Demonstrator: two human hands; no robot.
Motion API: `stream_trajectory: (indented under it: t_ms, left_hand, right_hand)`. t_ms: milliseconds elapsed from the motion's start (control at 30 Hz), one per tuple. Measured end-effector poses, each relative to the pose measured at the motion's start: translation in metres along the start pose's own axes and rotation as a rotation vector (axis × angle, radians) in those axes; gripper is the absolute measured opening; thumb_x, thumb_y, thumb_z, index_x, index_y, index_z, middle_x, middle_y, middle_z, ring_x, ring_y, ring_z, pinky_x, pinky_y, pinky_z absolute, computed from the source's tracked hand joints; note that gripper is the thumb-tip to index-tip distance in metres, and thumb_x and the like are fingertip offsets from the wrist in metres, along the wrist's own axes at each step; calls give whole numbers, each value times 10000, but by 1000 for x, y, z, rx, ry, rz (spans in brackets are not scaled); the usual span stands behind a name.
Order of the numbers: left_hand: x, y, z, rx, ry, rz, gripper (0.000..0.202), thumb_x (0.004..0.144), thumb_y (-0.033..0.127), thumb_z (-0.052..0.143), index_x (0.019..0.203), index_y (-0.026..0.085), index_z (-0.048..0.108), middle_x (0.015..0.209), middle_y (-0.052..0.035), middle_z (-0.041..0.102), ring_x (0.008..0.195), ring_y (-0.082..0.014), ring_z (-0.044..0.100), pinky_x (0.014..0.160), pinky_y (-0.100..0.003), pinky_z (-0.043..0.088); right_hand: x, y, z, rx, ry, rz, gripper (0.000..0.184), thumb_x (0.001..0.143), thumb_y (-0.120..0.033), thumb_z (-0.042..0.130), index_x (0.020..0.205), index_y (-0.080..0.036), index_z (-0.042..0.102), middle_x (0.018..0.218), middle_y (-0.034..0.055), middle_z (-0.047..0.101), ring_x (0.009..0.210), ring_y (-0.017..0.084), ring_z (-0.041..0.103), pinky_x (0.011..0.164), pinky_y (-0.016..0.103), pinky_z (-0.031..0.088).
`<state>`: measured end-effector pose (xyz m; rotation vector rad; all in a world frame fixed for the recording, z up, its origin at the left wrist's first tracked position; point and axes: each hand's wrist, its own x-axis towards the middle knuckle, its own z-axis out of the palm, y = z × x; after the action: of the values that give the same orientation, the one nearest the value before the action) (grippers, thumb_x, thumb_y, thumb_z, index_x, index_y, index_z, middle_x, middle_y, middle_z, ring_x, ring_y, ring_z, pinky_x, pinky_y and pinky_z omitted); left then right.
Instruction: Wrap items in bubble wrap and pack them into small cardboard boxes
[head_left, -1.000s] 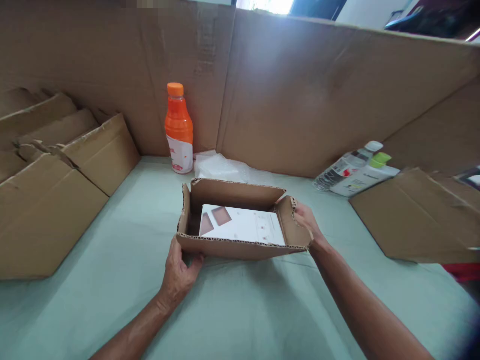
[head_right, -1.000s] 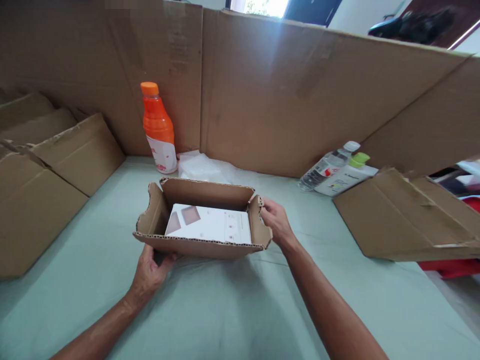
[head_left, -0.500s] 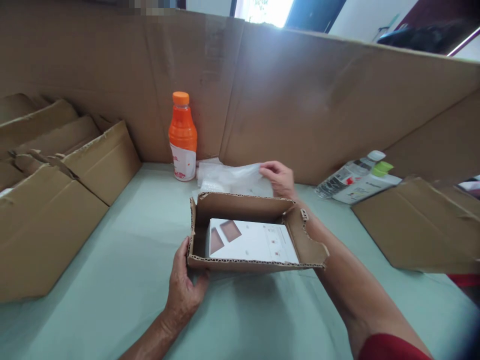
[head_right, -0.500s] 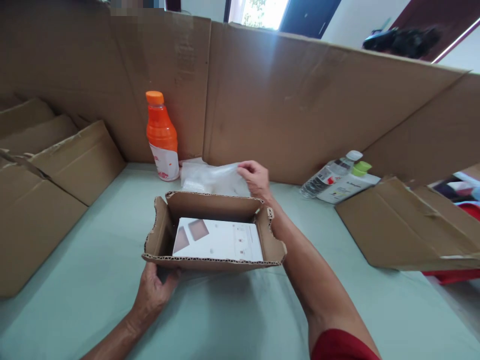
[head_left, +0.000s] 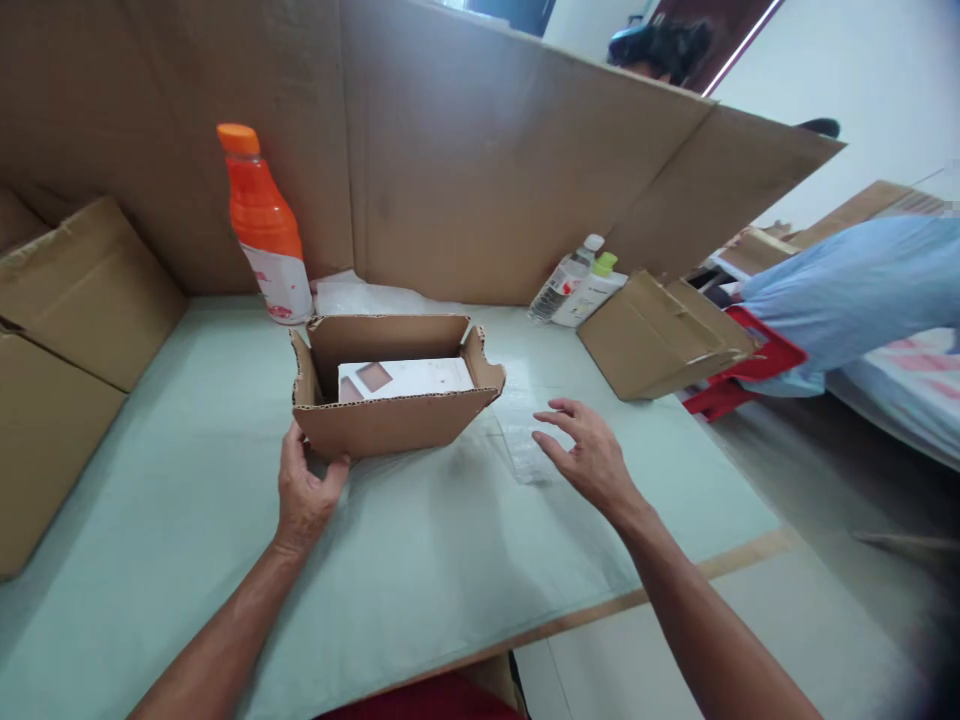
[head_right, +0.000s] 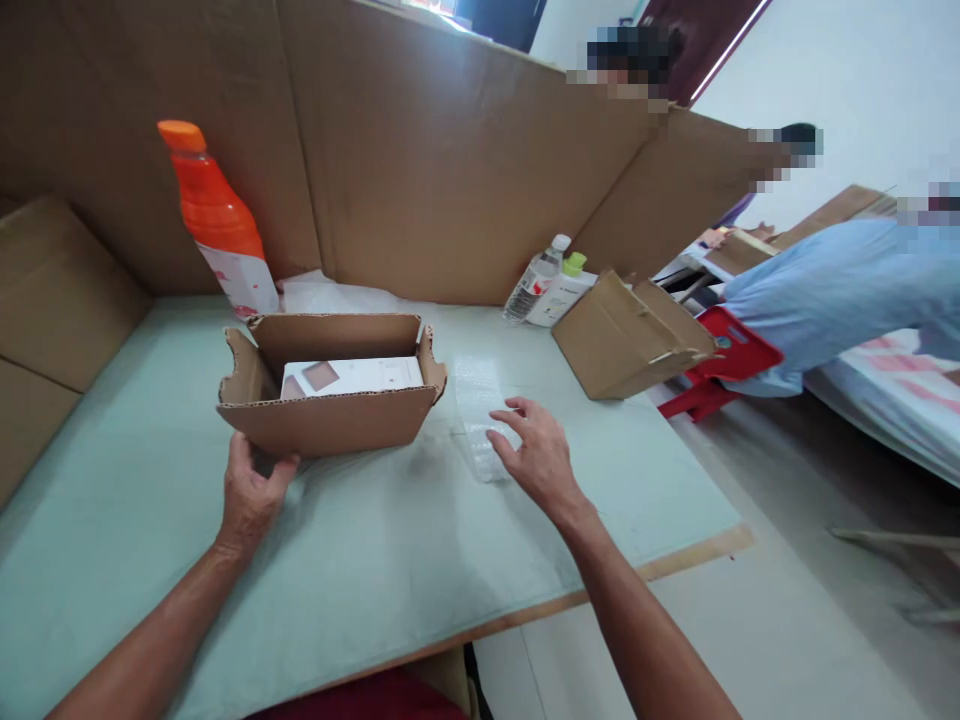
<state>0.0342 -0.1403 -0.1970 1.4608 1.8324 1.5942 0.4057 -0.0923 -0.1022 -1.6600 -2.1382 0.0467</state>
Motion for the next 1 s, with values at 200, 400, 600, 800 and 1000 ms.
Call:
stream_trajectory:
  t_ms: [200, 400, 600, 800, 1000]
  left_hand:
    - [5, 11, -10, 156, 49, 136, 207, 789, 297, 636, 962, 202, 573, 837, -1, 525, 709, -159, 514, 668, -302, 461]
    - [9, 3, -9, 142, 31, 105, 167, 794, 292, 635, 912, 202, 559, 788, 28, 494, 622, -128, 496, 620, -276, 455]
    - [12, -1, -12, 144, 35, 39, 210, 785, 308, 643, 955, 202, 579, 832, 19, 508, 649, -132, 519, 650, -289, 478]
    - [12, 2, -11, 95, 21, 7, 228, 782, 314, 621, 979, 203, 593, 835, 17, 511, 633, -131, 519, 662, -304, 491]
    - [12, 1, -9, 72, 28, 2, 256, 778, 292, 620, 1019, 205, 610, 857, 9, 538, 632, -131, 531, 678, -309, 501]
  right_hand:
    - [21, -57, 37, 429, -137, 39, 562, 825, -374, 637, 1353, -208, 541, 1302, 134, 628, 1004, 267, 662, 735, 376, 554]
    - [39, -88, 86, 625, -211, 170, 473, 756, -385, 649, 1168, -160, 596, 1000, 82, 697, 668, 172, 571, 663, 341, 505]
    - [41, -93, 87, 666, -239, 189, 439, 756, -376, 662, 1136, -166, 600, 1007, 67, 702, 665, 153, 558, 659, 317, 490]
    - [31, -90, 71, 768, -245, 152, 470, 790, -345, 640, 1229, -191, 573, 1214, 127, 683, 990, 251, 662, 746, 347, 535]
    - [39, -107, -5, 582, 170, -33, 438, 896, -404, 586, 1296, -227, 569, 1287, 109, 663, 1113, 253, 633, 933, 417, 501]
